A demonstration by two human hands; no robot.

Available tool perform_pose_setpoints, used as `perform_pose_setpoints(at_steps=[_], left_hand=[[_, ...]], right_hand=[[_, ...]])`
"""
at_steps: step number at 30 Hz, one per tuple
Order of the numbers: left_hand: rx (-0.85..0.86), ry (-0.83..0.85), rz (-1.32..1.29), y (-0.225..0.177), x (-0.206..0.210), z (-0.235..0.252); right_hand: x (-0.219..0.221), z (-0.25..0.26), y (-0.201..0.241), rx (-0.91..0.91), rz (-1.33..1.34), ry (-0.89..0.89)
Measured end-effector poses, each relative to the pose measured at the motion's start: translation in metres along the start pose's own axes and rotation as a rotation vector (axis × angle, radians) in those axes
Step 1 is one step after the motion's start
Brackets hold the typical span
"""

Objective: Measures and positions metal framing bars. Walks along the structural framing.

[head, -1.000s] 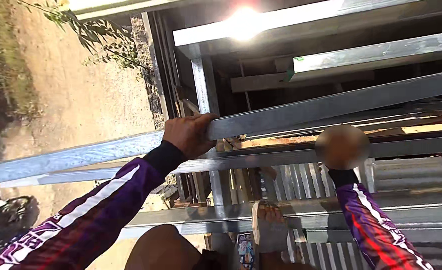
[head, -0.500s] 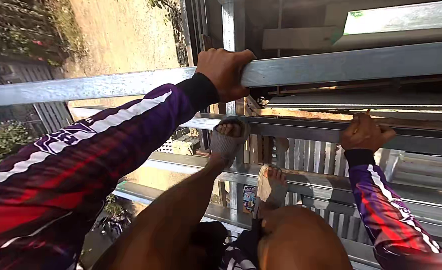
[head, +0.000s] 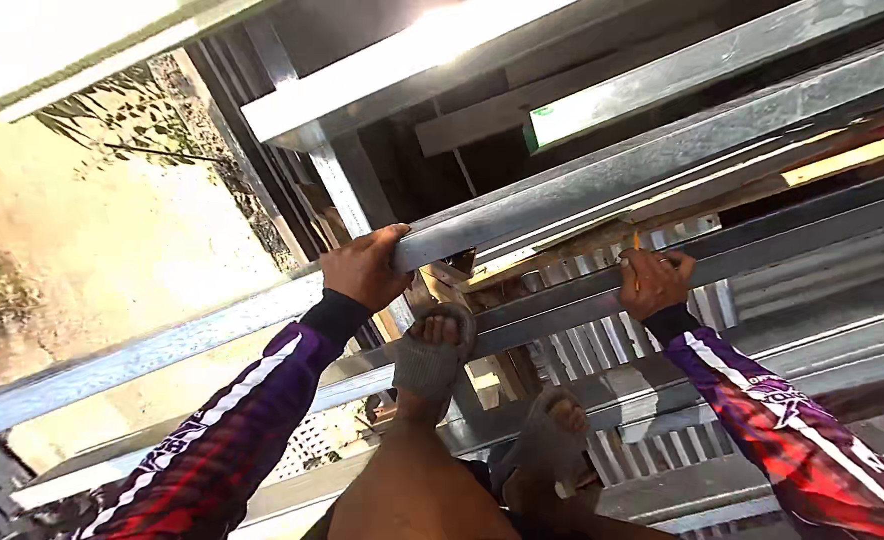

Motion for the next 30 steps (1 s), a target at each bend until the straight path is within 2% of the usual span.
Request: perform_pose_setpoints(at_steps=[2,5,10,17,21,23,25,27,30], left_hand=[[0.081,-0.062,0.017,0.017,0.014,0.009],[0.109,-0.093,0.047,0.033,0.028,0.023],[0.162,-0.071,-0.008,0.053,0.051,0.039],[0.190,-0.085,-0.017,0.059,0.053,0.043],[0.165,-0.091,0.022,0.055,0.055,0.042],[0.162,-0.107,0.033,0.048,0.059,0.039],[0.150,-0.152,0.062,0.042,0.060,0.035],[0.136,-0.185,0.106,0.043,0.065,0.032],[0.151,-0.204,0.119,0.043,0.074,0.032]], right_hand=[[-0.001,0.001,0.002,0.024,0.007,0.013],[-0.001,0.001,0.007,0.069,0.005,-0.024],[-0.001,-0.001,0.009,0.121,-0.012,-0.024],[-0.002,0.002,0.011,0.121,-0.009,-0.063],[-0.003,0.007,0.012,0.172,-0.027,0.003],[-0.009,0.013,0.013,0.317,0.026,0.065],[-0.017,0.031,0.018,0.534,0.198,0.099],[-0.011,0.052,0.030,0.787,0.540,0.059],[0.019,0.074,0.054,1.186,1.238,-0.129]])
Point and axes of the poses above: each hand's wrist, its own z-axis towards the middle knuckle, its own x-axis out of the palm, y = z × x, the point moved 6 cm from there along z, towards the middle knuckle, and after that the axes turned 3 degrees about y, right-handed, at the moved point
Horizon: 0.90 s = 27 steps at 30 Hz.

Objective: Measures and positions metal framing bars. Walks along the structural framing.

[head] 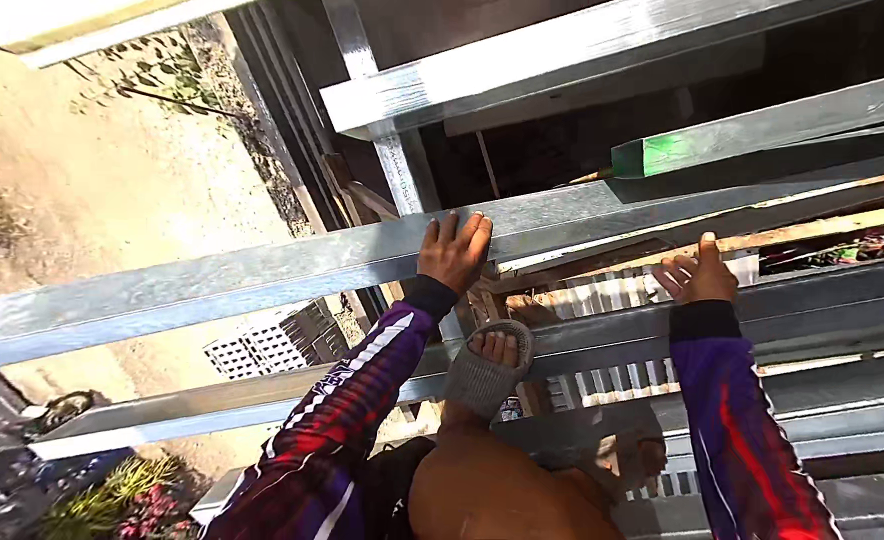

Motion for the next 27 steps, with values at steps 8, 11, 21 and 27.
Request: perform_pose_setpoints(at_steps=[8,11,21,27], left_hand=[[0.021,0.000,0.043,-0.002,0.006,-0.003],[0.029,0.001,0.019,0.000,0.003,-0.003],[-0.159,0.320,-0.112,0.050,-0.021,-0.046],[-0.263,0.437,-0.042,0.105,-0.022,-0.077]], right_hand=[[0.099,-0.001,-0.008,0.207,0.425,0.209],[0.110,0.000,-0.007,0.181,0.482,0.148],[0.102,-0.025,0.009,0.064,0.446,0.134],[0.102,-0.033,0.014,0.009,0.428,0.225]])
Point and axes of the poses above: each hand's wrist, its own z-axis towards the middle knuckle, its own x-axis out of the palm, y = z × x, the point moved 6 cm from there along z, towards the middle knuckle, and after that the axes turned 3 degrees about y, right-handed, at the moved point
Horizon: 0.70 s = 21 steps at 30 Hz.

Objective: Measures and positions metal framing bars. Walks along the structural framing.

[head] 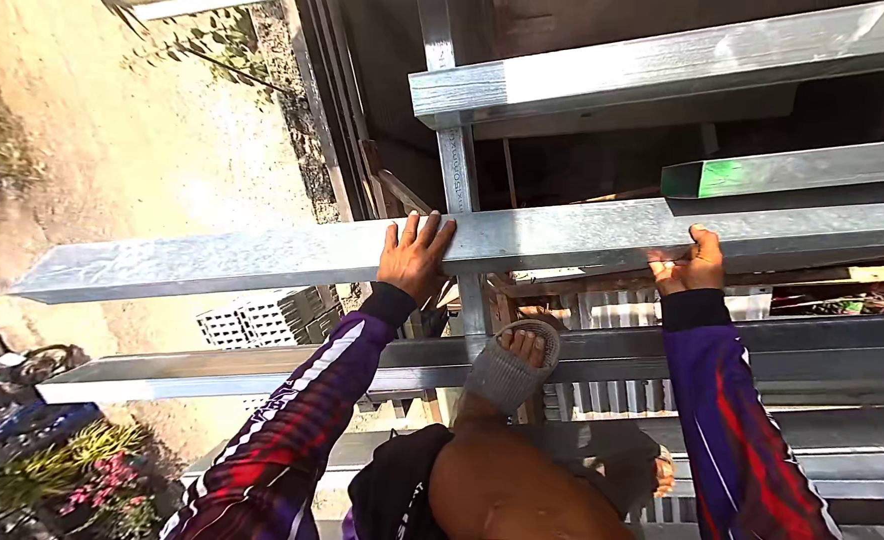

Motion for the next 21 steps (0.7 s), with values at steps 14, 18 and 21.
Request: perform_pose_setpoints(at_steps=[14,18,21], left_hand=[[-0.094,0.188,-0.021,0.074,-0.002,-0.027],[-0.094,0.251,-0.025,0.069,-0.013,-0.027],[0.022,0.262,-0.081,0.014,-0.020,-0.003]], right_hand=[[0.044,-0.059,-0.029,0.097,-0.108,-0.130],[0.058,-0.071,-0.046,0.144,-0.104,-0.155],[0.064,-0.074,-0.052,0.170,-0.107,-0.173]])
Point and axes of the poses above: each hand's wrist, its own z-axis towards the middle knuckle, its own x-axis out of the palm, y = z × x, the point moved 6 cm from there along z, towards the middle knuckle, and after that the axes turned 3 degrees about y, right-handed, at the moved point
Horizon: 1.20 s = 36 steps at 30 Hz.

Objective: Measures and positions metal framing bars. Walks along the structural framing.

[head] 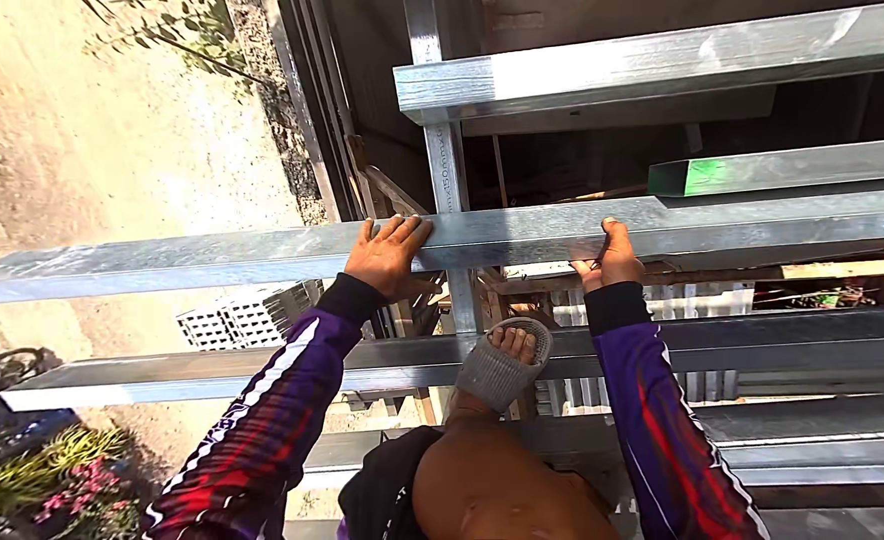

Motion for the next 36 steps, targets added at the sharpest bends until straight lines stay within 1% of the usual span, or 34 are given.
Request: perform_pose_setpoints(at_steps=[2,4,7,11,13,17,22,27,32,36], left_hand=[[0.057,-0.029,-0.014,-0.027,-0.002,0.021],[0.074,-0.068,-0.008,-0.033,0.000,0.036],[0.080,-0.122,-0.023,-0.023,-0.001,0.035],[0.074,-0.069,-0.064,0.000,-0.001,0.029],[0.074,-0.039,-0.084,0.008,-0.003,0.027],[0.063,-0.018,-0.085,0.010,-0.007,0.026],[0.106,-0.061,-0.062,0.016,-0.010,0.024],[0.105,-0.048,-0.056,0.021,-0.011,0.023],[0.084,0.001,-0.101,0.029,-0.019,0.031],[0.073,0.036,-0.103,0.034,-0.017,0.034]], right_hand=[[0.004,-0.001,-0.005,0.016,-0.014,0.004],[0.003,-0.001,-0.004,0.019,-0.014,0.052],[-0.013,0.008,0.016,0.000,-0.038,0.167],[-0.053,0.050,0.075,-0.155,-0.081,0.103],[-0.058,0.061,0.090,-0.183,-0.098,0.079],[-0.047,0.061,0.089,-0.176,-0.090,0.078],[-0.041,0.063,0.082,-0.143,-0.082,0.084],[-0.041,0.061,0.078,-0.167,-0.050,0.142],[-0.038,0.058,0.082,-0.215,-0.078,0.117],[-0.036,0.054,0.085,-0.231,-0.117,0.090]])
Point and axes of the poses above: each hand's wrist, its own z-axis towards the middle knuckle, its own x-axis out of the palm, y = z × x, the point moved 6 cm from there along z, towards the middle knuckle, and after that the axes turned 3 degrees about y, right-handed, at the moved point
